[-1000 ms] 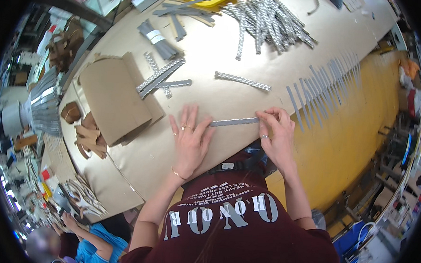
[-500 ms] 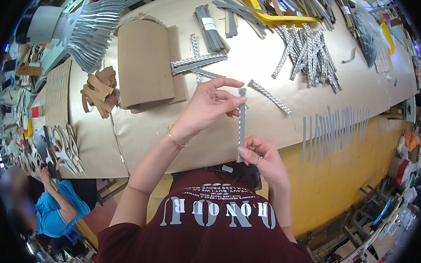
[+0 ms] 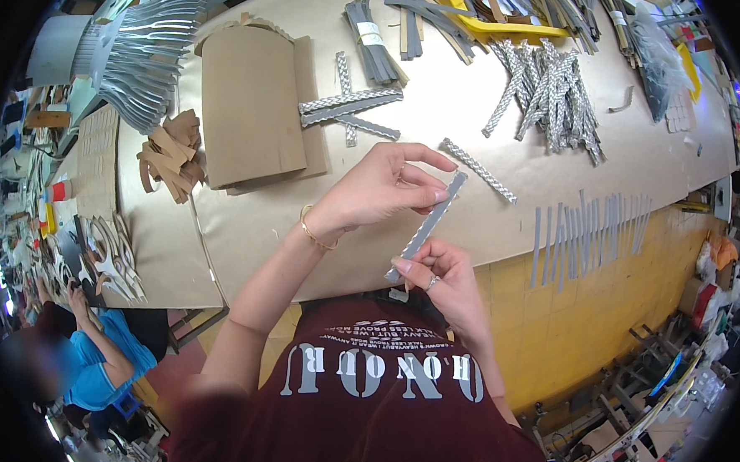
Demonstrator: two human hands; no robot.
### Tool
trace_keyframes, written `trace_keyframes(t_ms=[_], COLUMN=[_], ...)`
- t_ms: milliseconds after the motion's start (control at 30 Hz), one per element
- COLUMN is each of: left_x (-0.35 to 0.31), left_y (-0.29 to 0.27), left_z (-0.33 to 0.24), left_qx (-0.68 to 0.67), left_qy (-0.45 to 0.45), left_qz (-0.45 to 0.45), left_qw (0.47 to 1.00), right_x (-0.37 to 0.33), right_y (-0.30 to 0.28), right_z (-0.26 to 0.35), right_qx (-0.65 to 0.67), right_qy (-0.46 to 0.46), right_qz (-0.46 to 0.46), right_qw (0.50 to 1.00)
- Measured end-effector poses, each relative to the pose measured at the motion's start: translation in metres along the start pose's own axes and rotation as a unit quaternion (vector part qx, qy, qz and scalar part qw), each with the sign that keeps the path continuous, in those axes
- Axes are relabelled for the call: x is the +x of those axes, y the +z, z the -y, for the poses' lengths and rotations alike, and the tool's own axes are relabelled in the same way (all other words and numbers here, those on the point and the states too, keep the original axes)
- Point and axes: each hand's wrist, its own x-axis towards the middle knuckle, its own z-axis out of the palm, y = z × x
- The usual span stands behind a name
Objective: The person sorts and aligns multiple silver braided cords on a workbench. They pick up individual cords, straighten them, and place them in neat rows alongside other cords and cardboard pieces.
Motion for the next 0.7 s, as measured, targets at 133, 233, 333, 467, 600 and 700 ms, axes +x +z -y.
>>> trace_keyframes(t_ms=[133,233,333,467,600,700], left_x=[0.001,0.001,0.001,0.003,-0.002,-0.006], left_y=[-0.002,-0.012,-0.039,-0.063,-0.044,-0.010], left_z=[-0.003,-0.008,-0.018,-0.021,-0.001,0.029], left_qx=[0.026,0.076,0.157,0.465,0.437,0.535], left_qy=[-0.005,0.022,0.073,0.258,0.289,0.285], left_qz=[0.016,-0.011,-0.112,-0.407,-0.366,-0.278], left_qw=[1.000,0.997,0.979,0.743,0.769,0.745], right_x=[0.006,0.012,0.018,0.033,0.052,0.059], right_y=[-0.001,-0.005,-0.016,-0.046,-0.081,-0.096], right_z=[-0.005,-0.009,-0.006,0.008,0.017,0.014], right_qx=[0.008,-0.071,-0.289,-0.522,-0.609,-0.584], right_qy=[0.002,-0.030,-0.136,-0.320,-0.331,-0.303], right_qz=[0.015,0.015,-0.110,-0.332,-0.383,-0.350], right_qw=[1.000,0.997,0.941,0.717,0.611,0.666])
